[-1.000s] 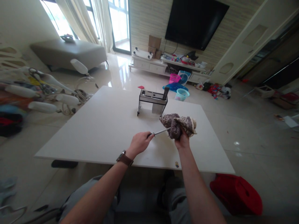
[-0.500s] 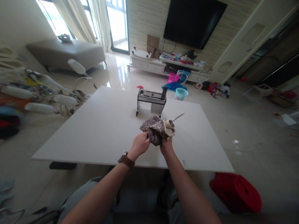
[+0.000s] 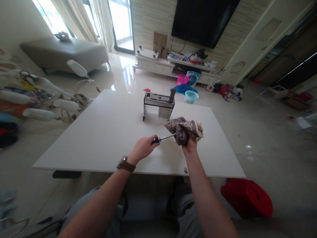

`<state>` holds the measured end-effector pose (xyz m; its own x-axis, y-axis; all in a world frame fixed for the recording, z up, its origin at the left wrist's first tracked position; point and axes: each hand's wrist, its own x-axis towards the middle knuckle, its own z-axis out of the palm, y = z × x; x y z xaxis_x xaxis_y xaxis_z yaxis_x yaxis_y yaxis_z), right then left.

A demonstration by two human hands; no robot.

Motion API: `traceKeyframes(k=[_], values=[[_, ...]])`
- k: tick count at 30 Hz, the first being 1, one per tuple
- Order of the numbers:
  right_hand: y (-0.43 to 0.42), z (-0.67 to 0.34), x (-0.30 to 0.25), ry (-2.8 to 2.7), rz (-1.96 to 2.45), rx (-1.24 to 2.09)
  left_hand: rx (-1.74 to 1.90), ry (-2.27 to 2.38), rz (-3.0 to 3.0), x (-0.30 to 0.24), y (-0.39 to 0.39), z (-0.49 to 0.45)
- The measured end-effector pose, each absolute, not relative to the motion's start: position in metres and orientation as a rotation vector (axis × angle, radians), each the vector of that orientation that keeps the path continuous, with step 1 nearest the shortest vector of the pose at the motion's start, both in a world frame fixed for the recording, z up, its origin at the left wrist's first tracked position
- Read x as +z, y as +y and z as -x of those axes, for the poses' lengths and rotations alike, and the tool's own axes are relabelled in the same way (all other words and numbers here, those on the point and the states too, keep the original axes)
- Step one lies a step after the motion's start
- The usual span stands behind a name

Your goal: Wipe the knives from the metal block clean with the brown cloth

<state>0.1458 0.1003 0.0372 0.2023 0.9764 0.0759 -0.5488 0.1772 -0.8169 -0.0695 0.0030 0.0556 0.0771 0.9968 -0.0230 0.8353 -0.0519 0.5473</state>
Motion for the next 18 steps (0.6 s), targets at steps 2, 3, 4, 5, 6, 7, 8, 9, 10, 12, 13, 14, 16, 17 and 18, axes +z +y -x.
traceKeyframes(k=[2, 3, 4, 5, 6, 7, 8, 9, 10, 12, 13, 14, 16, 17, 18], values=[[0.104, -0.153, 0.041, -0.674, 0.721, 1.213, 0.5, 1.777, -1.98, 0.056, 0.004, 0.075], [0.105, -0.155, 0.041, -0.66, 0.713, 1.21, 0.498, 1.77, -1.996, 0.056, 0.005, 0.077], [0.106, -0.157, 0.042, -0.643, 0.709, 1.204, 0.496, 1.77, -2.013, 0.057, 0.005, 0.078], [0.107, -0.158, 0.041, -0.621, 0.709, 1.197, 0.493, 1.778, -2.03, 0.057, 0.005, 0.079], [0.108, -0.16, 0.039, -0.595, 0.717, 1.194, 0.491, 1.792, -2.042, 0.057, 0.006, 0.079], [0.109, -0.161, 0.037, -0.564, 0.737, 1.196, 0.489, 1.81, -2.044, 0.057, 0.005, 0.078], [0.111, -0.162, 0.035, -0.53, 0.767, 1.203, 0.486, 1.831, -2.034, 0.057, 0.005, 0.078], [0.112, -0.164, 0.032, -0.496, 0.804, 1.215, 0.479, 1.852, -2.011, 0.057, 0.005, 0.077], [0.114, -0.165, 0.029, -0.467, 0.841, 1.232, 0.472, 1.873, -1.978, 0.057, 0.005, 0.076], [0.116, -0.166, 0.024, -0.449, 0.885, 1.262, 0.472, 1.901, -1.897, 0.057, 0.005, 0.074], [0.116, -0.165, 0.022, -0.464, 0.889, 1.27, 0.487, 1.9, -1.853, 0.057, 0.005, 0.073], [0.115, -0.163, 0.02, -0.491, 0.884, 1.278, 0.517, 1.89, -1.809, 0.058, 0.005, 0.072], [0.11, -0.155, 0.016, -0.557, 0.866, 1.302, 0.613, 1.842, -1.729, 0.057, 0.007, 0.069], [0.106, -0.148, 0.014, -0.583, 0.862, 1.314, 0.664, 1.816, -1.696, 0.057, 0.007, 0.068], [0.101, -0.14, 0.012, -0.602, 0.861, 1.325, 0.708, 1.794, -1.668, 0.056, 0.008, 0.066]])
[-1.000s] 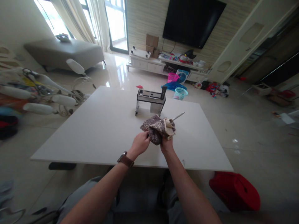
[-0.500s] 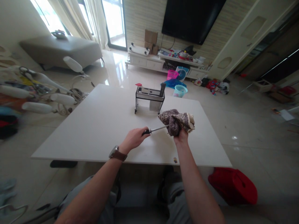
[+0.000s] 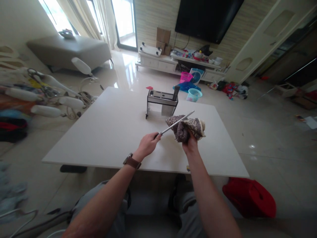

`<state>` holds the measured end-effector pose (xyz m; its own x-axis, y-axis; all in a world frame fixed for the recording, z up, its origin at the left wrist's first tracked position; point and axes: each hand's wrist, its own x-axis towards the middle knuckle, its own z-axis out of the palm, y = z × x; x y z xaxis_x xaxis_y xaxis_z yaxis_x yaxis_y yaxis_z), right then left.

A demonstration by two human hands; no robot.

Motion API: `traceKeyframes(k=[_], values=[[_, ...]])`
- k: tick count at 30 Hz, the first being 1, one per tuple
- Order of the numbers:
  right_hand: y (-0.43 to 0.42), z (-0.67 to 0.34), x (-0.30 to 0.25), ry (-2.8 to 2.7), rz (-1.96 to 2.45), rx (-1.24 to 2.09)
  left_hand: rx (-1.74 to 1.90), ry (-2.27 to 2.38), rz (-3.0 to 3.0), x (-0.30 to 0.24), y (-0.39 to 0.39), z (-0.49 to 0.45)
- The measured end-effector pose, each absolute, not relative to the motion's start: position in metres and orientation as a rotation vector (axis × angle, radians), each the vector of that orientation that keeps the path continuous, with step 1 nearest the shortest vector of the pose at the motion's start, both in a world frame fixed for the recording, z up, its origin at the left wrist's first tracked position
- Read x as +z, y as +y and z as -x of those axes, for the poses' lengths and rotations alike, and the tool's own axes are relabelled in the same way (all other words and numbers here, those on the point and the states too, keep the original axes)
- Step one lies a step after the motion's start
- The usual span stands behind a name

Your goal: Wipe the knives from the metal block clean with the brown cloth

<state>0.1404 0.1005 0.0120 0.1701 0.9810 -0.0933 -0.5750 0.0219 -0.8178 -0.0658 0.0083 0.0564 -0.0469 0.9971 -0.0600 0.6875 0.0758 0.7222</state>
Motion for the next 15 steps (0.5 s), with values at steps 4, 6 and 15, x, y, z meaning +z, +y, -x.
traceKeyframes(k=[4, 6, 15], values=[[0.074, -0.104, 0.004, -0.682, 0.855, 1.356, 0.762, 1.791, -1.628, 0.052, 0.01, 0.056], [0.062, -0.09, 0.004, -0.764, 0.827, 1.367, 0.713, 1.847, -1.639, 0.048, 0.009, 0.052], [0.058, -0.083, 0.011, -0.812, 0.787, 1.249, 0.507, 1.967, -1.823, 0.051, 0.004, 0.047]])
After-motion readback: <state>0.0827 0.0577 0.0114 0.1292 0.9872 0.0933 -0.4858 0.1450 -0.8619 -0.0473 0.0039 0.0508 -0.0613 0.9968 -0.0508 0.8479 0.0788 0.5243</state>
